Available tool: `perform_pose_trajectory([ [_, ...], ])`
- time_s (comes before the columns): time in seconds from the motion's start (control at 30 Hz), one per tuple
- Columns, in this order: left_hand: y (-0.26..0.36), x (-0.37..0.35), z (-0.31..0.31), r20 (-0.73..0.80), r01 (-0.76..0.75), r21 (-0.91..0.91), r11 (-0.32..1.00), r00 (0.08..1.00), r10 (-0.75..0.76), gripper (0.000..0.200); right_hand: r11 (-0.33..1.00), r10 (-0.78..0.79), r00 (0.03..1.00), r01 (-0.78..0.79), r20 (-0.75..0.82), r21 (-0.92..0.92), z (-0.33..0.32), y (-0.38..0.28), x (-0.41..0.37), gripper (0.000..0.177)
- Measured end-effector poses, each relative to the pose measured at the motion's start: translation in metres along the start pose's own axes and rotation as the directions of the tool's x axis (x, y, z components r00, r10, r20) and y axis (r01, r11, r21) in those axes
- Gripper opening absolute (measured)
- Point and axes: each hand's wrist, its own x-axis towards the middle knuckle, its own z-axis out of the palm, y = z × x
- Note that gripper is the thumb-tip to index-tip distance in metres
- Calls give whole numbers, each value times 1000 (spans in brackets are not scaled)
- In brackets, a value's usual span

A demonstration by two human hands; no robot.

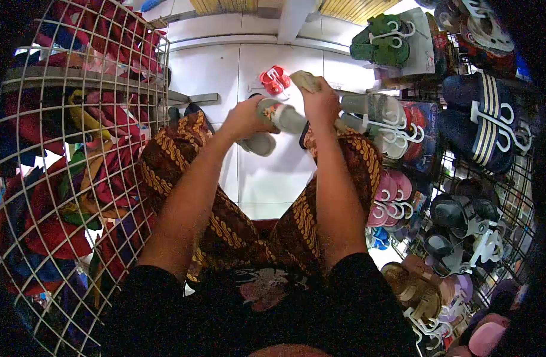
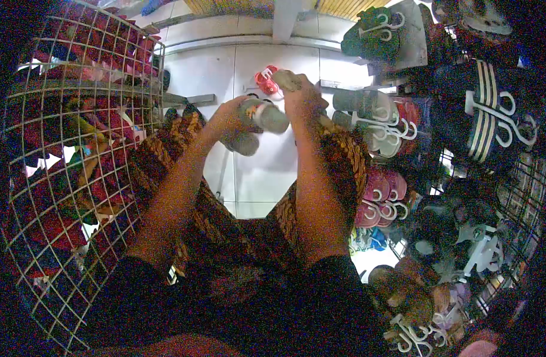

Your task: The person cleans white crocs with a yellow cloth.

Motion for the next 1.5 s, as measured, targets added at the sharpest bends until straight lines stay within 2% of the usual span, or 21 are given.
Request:
perform_pose_trajectory([
  [0.1,3,6,-8,-218,31,-338,941,970,-110,74,948,-99,982,143,-164,285,11,14,9,40],
  [0.13,0,9,-10,-276,17,-453,891,948,-158,75,899,-86,988,132,-129,417,1,6,7,45],
  [0.17,-3,13,-13,-292,26,-517,856,934,-205,76,826,-24,998,-16,64,563,1,11,10,47],
  [0.23,-11,19,-15,-305,44,-639,768,902,-305,78,607,8,887,-371,461,703,-7,13,11,50],
  [0.27,-16,23,-14,-313,28,-680,733,892,-325,70,530,-94,842,-410,532,742,-20,5,-2,47],
  [0.3,-10,19,-17,-317,9,-728,686,882,-348,66,549,-79,710,-555,700,625,-52,-23,-15,44],
  [0.37,8,10,-24,-323,-41,-813,580,861,-392,58,706,-253,535,-468,806,532,-40,-8,-9,43],
  [0.47,0,16,-22,-324,-157,-900,408,864,-384,46,790,-437,391,-264,810,554,-25,-20,-28,54],
  [0.5,2,16,-21,-302,-164,-920,355,875,-379,44,820,-471,427,-112,772,562,-18,-27,-37,55],
  [0.57,11,12,-19,-255,-171,-953,249,896,-362,42,770,-472,536,-134,699,623,13,-6,-38,41],
  [0.6,27,3,-24,-232,-114,-943,311,898,-374,34,744,-464,591,-144,660,652,16,-8,-41,35],
  [0.7,-22,26,-17,-125,-89,-973,214,979,-164,31,674,-417,619,-281,666,683,2,-12,-31,34],
  [0.73,-6,20,-16,-277,-186,-922,340,930,-242,31,721,-333,616,-322,714,614,-8,-22,-30,33],
  [0.83,-25,25,-14,-172,-77,-961,267,919,-354,28,660,-354,679,-307,644,686,-4,-22,-35,33],
  [0.93,-4,17,-21,-106,-91,-994,61,940,-325,36,729,-291,748,-230,596,644,-5,-23,-34,35],
  [0.97,-6,12,-18,-121,-103,-992,73,938,-325,33,626,-249,726,-385,641,679,-8,-21,-35,38],
  [1.03,-7,18,-21,-178,-154,-983,101,936,-305,27,538,-180,748,-469,639,701,-9,-19,-30,40],
  [1.07,-7,17,-23,-124,-117,-992,41,955,-270,27,482,-181,746,-501,641,719,-3,-12,-22,43],
  [1.2,-4,13,-31,-24,0,-990,139,986,-166,34,341,-193,775,-522,602,782,-5,-6,-17,47],
  [1.3,-3,11,-28,12,59,-930,362,991,-131,34,305,-157,783,-541,601,784,-15,-9,-19,47],
  [1.5,6,4,-35,94,112,-951,287,993,-78,34,255,-165,778,-560,606,788,-19,-3,-15,38],
])
